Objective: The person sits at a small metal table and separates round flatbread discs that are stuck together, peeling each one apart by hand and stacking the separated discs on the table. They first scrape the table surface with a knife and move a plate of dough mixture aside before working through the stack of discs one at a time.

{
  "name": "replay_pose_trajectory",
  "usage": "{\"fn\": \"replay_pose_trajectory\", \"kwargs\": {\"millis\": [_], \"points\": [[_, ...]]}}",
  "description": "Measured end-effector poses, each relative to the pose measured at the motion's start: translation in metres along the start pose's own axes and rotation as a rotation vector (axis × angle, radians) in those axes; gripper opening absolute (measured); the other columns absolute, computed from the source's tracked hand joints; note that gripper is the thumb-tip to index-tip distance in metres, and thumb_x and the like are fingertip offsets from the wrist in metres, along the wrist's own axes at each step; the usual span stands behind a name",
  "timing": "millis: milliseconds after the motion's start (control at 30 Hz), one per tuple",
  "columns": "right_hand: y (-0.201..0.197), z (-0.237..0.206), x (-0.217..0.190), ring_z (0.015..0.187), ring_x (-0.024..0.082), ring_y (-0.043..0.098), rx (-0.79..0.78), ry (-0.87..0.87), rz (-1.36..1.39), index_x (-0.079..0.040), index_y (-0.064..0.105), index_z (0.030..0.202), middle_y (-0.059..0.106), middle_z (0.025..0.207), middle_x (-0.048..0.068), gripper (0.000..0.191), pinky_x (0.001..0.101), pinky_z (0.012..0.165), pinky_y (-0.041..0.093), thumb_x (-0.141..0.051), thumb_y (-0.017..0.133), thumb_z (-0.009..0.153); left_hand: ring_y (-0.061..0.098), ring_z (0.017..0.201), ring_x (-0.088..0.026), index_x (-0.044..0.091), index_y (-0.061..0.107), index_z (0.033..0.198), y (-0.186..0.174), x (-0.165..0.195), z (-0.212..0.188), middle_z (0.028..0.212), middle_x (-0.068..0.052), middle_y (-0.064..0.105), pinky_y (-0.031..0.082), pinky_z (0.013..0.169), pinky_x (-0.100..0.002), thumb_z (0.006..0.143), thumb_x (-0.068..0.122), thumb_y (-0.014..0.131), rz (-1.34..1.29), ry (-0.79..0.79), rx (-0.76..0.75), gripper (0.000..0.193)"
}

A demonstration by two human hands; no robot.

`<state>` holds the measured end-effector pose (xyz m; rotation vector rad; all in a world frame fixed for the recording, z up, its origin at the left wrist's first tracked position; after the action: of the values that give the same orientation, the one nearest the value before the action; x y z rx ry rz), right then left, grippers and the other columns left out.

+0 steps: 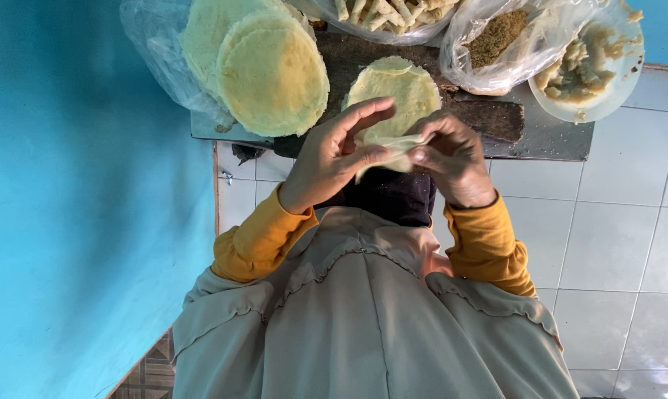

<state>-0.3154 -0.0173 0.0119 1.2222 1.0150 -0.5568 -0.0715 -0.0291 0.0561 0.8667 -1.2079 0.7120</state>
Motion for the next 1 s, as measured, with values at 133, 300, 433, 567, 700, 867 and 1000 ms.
{"fn": "replay_pose_trajectory", "kwargs": {"millis": [133, 300, 433, 567, 700, 867, 1000], "points": [[-0.004, 0.000, -0.011, 0.095, 0.012, 0.066, 0.121, 0.019, 0.056, -0.004, 0.065, 0.109, 0.069, 0.105, 0.004, 0.019, 0.0262, 0.090, 0.056, 0.004, 0.074, 0.096, 0.067, 0.119, -0.015, 0.001, 0.049, 0.148, -0.005, -0.012, 0.006, 0.135, -0.011, 0.067, 0.059, 0.103, -0.030, 0.101, 0.005, 0.069, -0.097, -0.133, 0.065, 0.051], [-0.008, 0.003, -0.015, 0.087, 0.010, 0.065, 0.150, 0.049, 0.084, -0.004, 0.066, 0.110, 0.069, 0.099, 0.004, 0.017, 0.0240, 0.076, 0.053, 0.004, 0.073, 0.097, 0.066, 0.102, -0.010, -0.002, 0.059, 0.134, -0.007, -0.026, 0.007, 0.117, -0.008, 0.068, 0.059, 0.092, -0.027, 0.099, 0.000, 0.073, -0.192, -0.122, 0.173, 0.038], [-0.015, 0.003, -0.008, 0.089, 0.010, 0.066, 0.186, -0.024, -0.096, -0.003, 0.065, 0.111, 0.070, 0.101, 0.006, 0.017, 0.0225, 0.079, 0.053, 0.008, 0.069, 0.098, 0.063, 0.096, -0.006, 0.002, 0.062, 0.130, -0.006, -0.031, 0.006, 0.118, -0.004, 0.067, 0.058, 0.086, -0.024, 0.098, -0.002, 0.072, -0.115, -0.077, 0.216, 0.034], [-0.021, -0.005, 0.004, 0.081, 0.009, 0.064, 0.185, -0.047, -0.344, -0.003, 0.065, 0.110, 0.071, 0.098, 0.006, 0.018, 0.0216, 0.068, 0.051, 0.010, 0.066, 0.099, 0.067, 0.096, -0.006, 0.005, 0.061, 0.128, -0.003, -0.036, -0.003, 0.120, -0.002, 0.065, 0.062, 0.084, -0.024, 0.095, -0.001, 0.071, -0.005, -0.118, 0.215, 0.035], [-0.018, -0.016, 0.012, 0.087, 0.008, 0.065, 0.181, 0.036, -0.365, -0.002, 0.066, 0.109, 0.069, 0.099, 0.004, 0.018, 0.0215, 0.075, 0.053, 0.012, 0.064, 0.097, 0.070, 0.100, -0.008, 0.003, 0.064, 0.127, 0.002, -0.043, -0.015, 0.119, -0.005, 0.071, 0.059, 0.085, -0.024, 0.101, 0.000, 0.068, 0.179, -0.086, 0.247, 0.026], [-0.019, 0.005, -0.008, 0.076, 0.007, 0.059, 0.169, -0.039, -0.614, 0.000, 0.065, 0.108, 0.068, 0.094, 0.004, 0.010, 0.0218, 0.065, 0.047, 0.007, 0.063, 0.101, 0.068, 0.087, -0.010, 0.007, 0.064, 0.128, -0.001, -0.046, 0.005, 0.115, -0.003, 0.074, 0.056, 0.074, -0.027, 0.102, -0.002, 0.065, 0.451, 0.022, 0.292, 0.027], [-0.022, 0.058, -0.015, 0.085, 0.006, 0.058, 0.145, -0.106, -0.844, 0.000, 0.065, 0.115, 0.066, 0.098, 0.001, 0.014, 0.0219, 0.074, 0.048, 0.004, 0.067, 0.102, 0.073, 0.093, -0.021, 0.009, 0.060, 0.127, -0.014, -0.049, 0.050, 0.126, -0.006, 0.069, 0.059, 0.078, -0.032, 0.093, -0.009, 0.065, 0.718, 0.243, 0.370, 0.039]]}}
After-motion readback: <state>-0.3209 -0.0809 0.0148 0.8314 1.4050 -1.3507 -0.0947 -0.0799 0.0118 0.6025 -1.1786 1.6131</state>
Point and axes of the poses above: each hand's wrist, its own z-axis towards the middle knuckle, its own y-axis out of the palm, x = y × z, the point moved 1 cm from there along z, towards the middle knuckle
